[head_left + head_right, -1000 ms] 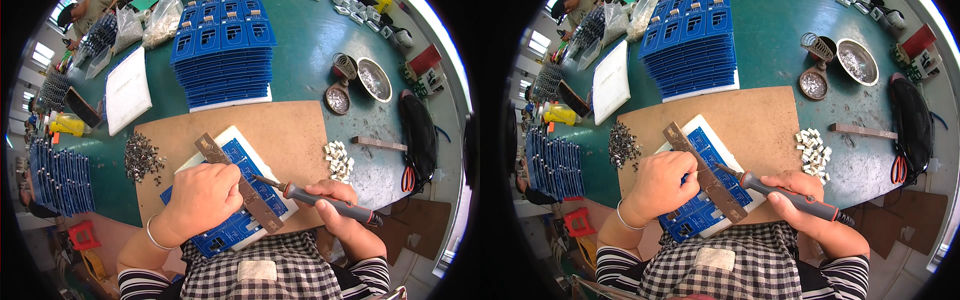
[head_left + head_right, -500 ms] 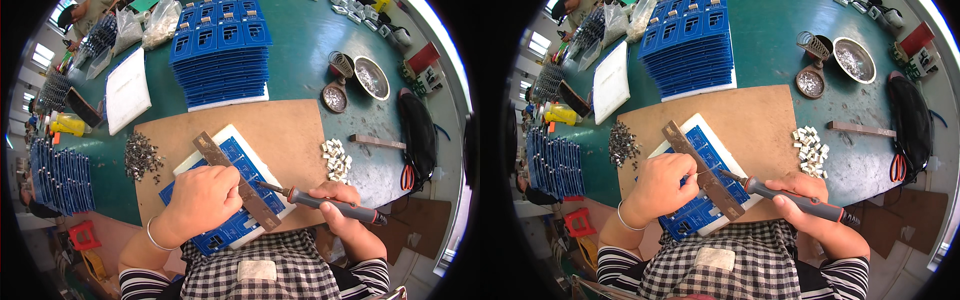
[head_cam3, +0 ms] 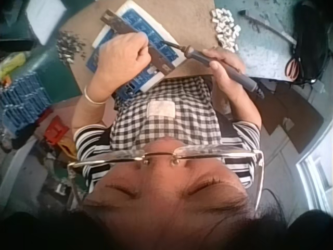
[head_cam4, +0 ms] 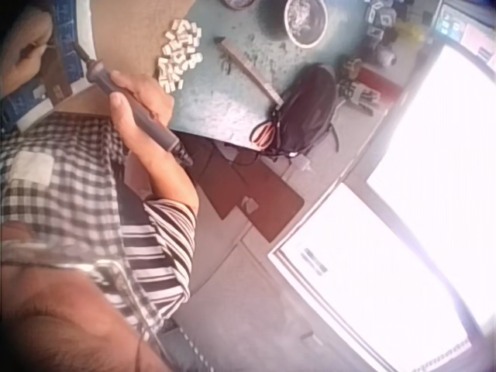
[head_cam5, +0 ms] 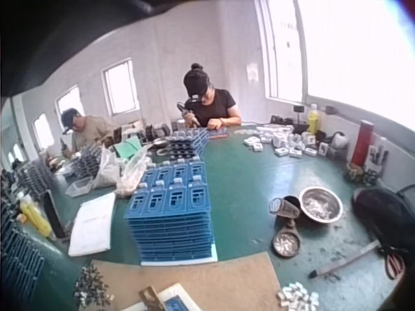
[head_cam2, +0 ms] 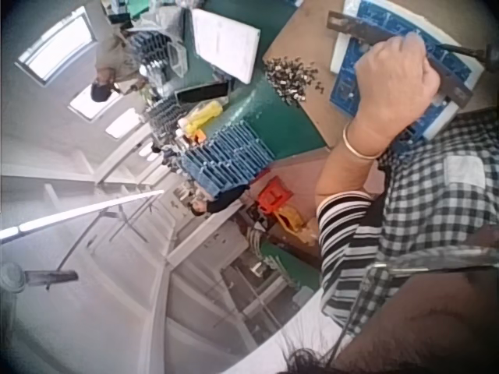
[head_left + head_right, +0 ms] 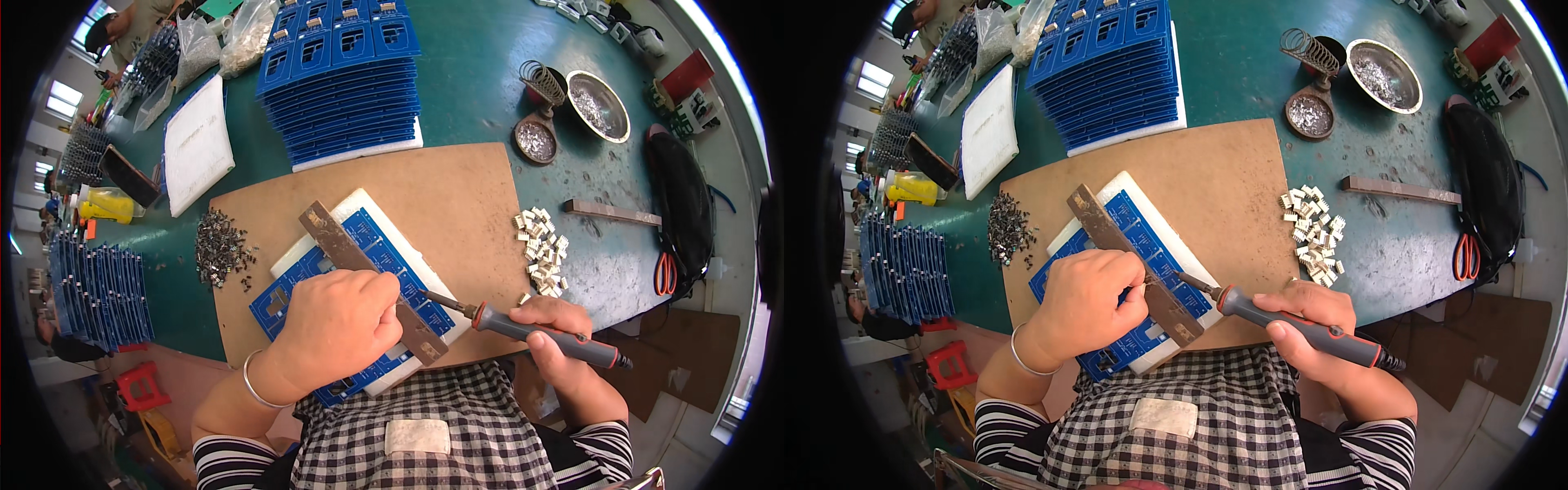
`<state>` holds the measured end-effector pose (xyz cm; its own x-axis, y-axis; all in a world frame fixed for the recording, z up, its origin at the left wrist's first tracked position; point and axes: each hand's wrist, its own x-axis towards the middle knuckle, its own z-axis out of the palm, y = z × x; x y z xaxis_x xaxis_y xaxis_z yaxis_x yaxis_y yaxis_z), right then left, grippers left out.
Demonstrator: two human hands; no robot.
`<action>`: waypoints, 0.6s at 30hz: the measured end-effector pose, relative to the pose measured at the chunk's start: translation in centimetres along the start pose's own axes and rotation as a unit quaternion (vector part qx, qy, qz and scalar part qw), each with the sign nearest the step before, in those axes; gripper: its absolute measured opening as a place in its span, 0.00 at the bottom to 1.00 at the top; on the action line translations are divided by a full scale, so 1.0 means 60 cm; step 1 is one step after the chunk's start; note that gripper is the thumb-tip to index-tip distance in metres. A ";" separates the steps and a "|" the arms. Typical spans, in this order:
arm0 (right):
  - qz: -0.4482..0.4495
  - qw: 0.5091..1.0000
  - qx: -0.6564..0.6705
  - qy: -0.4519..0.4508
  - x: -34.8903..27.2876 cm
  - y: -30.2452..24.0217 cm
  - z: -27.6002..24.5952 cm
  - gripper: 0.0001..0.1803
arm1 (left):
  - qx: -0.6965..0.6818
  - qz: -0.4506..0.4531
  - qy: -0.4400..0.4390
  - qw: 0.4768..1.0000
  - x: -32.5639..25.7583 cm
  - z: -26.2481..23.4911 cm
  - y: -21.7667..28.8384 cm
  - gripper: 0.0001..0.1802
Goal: The person solders electronic components onto a circuit board panel using a soldering iron and solder wire, places the finished panel onto a stack, and positions a new circuit board panel under a metal guide before soldering components onto it.
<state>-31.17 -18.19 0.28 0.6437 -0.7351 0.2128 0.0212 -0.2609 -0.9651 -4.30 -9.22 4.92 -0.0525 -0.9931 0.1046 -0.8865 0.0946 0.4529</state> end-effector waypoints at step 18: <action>0.028 1.000 0.008 -0.006 0.011 -0.003 0.005 0.16 | 0.036 0.017 0.008 0.999 0.008 0.005 -0.004 0.07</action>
<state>-30.52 -18.43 0.53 0.6527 -0.7413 0.1562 -0.0038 -0.2093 -0.9778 -4.25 -9.72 4.57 -0.0757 -0.9883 0.1328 -0.9156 0.1216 0.3833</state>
